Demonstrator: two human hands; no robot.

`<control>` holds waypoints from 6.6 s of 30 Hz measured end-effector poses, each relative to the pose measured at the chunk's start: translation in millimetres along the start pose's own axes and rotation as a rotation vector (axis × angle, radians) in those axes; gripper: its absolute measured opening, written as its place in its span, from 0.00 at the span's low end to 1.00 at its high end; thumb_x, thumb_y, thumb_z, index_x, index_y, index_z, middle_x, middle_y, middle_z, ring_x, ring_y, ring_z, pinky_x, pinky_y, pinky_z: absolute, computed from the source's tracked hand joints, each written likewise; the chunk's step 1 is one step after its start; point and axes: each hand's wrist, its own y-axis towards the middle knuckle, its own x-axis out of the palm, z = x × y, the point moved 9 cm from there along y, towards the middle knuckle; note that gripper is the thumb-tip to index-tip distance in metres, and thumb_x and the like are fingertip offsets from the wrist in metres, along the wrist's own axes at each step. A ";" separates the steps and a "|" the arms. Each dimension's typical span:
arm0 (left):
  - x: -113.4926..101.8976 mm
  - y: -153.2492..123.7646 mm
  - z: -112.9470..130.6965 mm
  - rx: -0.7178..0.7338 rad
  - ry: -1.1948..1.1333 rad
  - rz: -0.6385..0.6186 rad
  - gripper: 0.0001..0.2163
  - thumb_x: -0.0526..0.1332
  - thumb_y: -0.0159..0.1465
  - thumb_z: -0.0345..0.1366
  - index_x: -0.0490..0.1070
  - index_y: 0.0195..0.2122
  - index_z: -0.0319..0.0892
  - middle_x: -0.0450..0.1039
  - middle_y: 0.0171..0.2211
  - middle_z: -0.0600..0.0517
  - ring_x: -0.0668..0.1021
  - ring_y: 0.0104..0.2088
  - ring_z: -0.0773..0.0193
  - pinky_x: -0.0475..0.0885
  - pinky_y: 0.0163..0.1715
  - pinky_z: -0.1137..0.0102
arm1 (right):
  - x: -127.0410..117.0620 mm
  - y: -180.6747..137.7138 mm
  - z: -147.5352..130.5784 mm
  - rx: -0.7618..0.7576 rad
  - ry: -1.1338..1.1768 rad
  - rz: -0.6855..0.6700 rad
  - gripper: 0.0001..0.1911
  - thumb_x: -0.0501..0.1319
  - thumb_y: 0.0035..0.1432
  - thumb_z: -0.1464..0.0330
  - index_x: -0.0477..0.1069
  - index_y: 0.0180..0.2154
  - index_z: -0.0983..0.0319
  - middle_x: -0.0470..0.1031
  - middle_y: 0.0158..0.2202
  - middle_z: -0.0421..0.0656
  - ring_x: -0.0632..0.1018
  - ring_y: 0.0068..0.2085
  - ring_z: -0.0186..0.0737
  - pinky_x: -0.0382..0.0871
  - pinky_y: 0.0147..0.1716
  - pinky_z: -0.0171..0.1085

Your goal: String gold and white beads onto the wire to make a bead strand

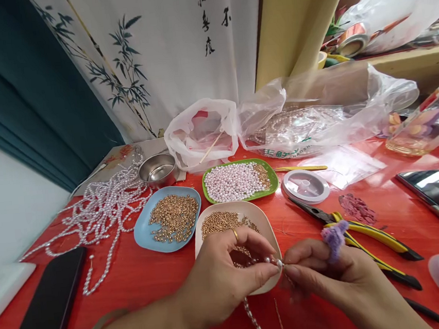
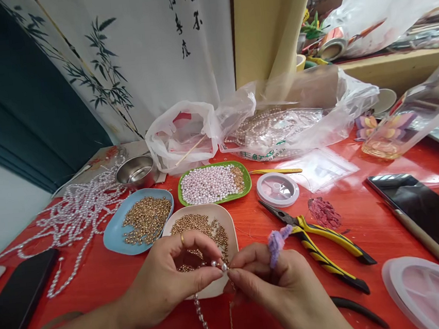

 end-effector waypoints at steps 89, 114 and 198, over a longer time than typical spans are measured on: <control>0.2 -8.1 30.3 0.452 0.676 0.198 0.04 0.54 0.49 0.25 0.63 0.23 0.40 0.66 0.21 0.55 0.68 0.23 0.69 0.64 0.23 0.73 | 20.7 7.1 23.7 0.119 0.239 -0.245 0.17 0.64 0.47 0.65 0.68 0.40 0.64 0.74 0.28 0.41 0.75 0.26 0.32 0.67 0.29 0.31; -0.8 -9.1 33.4 0.471 0.610 0.194 0.03 0.57 0.50 0.25 0.67 0.25 0.37 0.68 0.22 0.53 0.69 0.24 0.71 0.66 0.23 0.76 | -0.9 7.7 7.2 -0.054 -0.260 -0.034 0.06 0.56 0.50 0.68 0.71 0.27 0.61 0.71 0.20 0.38 0.70 0.17 0.30 0.60 0.17 0.30; 3.5 -3.3 31.5 0.329 0.647 0.016 0.05 0.57 0.51 0.28 0.72 0.23 0.40 0.69 0.18 0.54 0.68 0.19 0.71 0.63 0.20 0.75 | 3.1 0.5 -11.1 -0.181 -0.234 -0.010 0.07 0.57 0.52 0.66 0.70 0.24 0.59 0.63 0.17 0.36 0.62 0.17 0.30 0.52 0.14 0.30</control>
